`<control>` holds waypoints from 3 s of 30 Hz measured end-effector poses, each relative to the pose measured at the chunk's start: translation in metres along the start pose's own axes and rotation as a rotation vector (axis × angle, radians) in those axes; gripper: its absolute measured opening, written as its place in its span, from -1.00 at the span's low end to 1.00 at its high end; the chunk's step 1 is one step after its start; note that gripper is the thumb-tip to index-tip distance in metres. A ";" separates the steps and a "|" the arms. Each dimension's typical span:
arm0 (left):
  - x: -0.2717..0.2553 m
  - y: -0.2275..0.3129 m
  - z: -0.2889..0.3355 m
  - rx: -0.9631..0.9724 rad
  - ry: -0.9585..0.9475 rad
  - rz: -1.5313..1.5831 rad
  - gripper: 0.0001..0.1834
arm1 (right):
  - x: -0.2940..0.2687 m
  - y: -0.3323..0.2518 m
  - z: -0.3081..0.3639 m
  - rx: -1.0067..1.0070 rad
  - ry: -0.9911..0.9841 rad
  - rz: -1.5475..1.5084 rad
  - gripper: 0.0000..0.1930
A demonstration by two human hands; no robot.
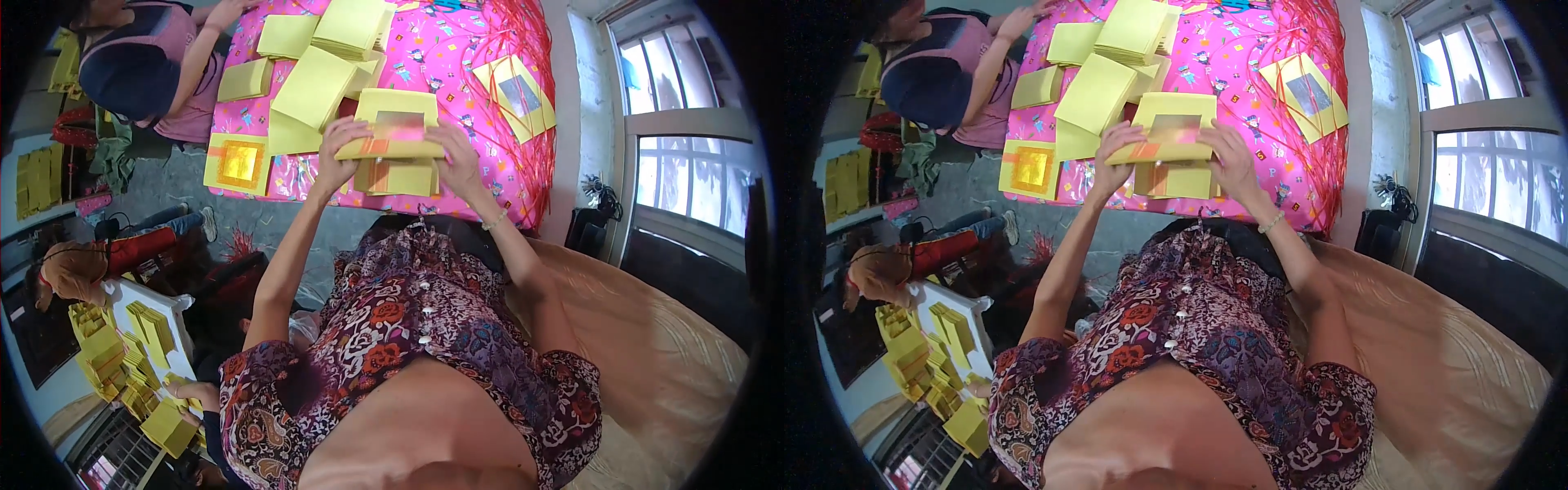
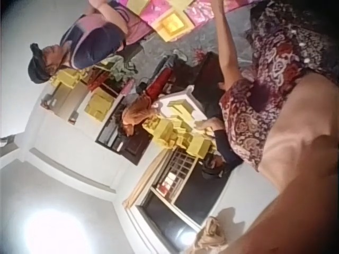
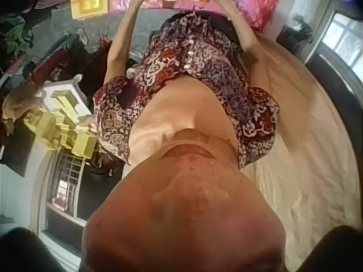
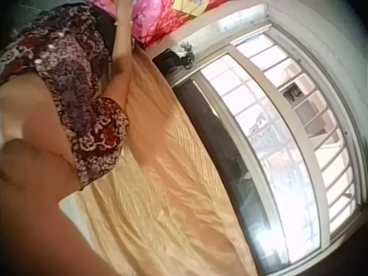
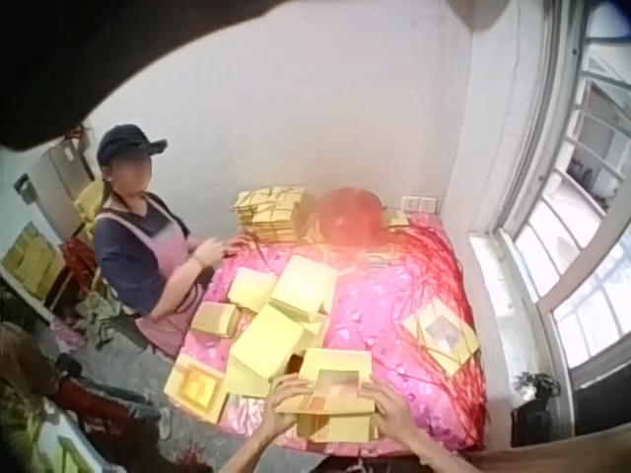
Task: Folding and applying foil to stacks of yellow joss paper at a manual workstation.
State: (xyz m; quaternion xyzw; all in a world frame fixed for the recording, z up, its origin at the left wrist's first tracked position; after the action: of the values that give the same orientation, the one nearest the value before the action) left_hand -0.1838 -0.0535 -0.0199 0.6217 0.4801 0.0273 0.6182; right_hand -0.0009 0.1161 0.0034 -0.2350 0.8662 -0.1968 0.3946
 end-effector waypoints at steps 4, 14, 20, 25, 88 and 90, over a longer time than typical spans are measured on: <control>-0.018 0.040 -0.027 0.014 0.106 0.147 -0.76 | -0.018 -0.008 -0.039 0.038 0.196 -0.079 -0.79; 0.011 0.007 -0.013 -0.386 -0.050 0.695 -0.78 | 0.000 -0.003 -0.028 0.264 0.200 -0.206 -0.77; 0.014 0.009 -0.014 -0.355 -0.051 0.674 -0.77 | 0.008 0.010 -0.015 0.351 0.202 -0.182 -0.76; -0.003 0.017 -0.042 -0.096 -0.032 0.474 -0.79 | -0.013 0.022 -0.040 0.153 0.230 -0.160 -0.79; 0.026 0.007 0.042 -0.670 0.024 -0.056 -0.40 | 0.035 0.008 0.048 0.805 -0.054 -0.058 -0.65; 0.025 0.007 0.042 -0.692 0.016 -0.059 -0.39 | 0.034 0.008 0.048 0.800 -0.042 -0.057 -0.65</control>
State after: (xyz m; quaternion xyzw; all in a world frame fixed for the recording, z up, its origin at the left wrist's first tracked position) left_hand -0.1400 -0.0669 -0.0377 0.3609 0.4650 0.1753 0.7892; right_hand 0.0143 0.0956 -0.0501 -0.0906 0.7062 -0.5246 0.4668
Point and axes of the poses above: each hand's wrist, its own z-axis away from the middle knuckle, its own x-axis out of the palm, y = z × x, the point moved 4 cm from there along -z, towards the middle knuckle, and after that the axes turned 14 degrees about -x, right-handed, at the moved point
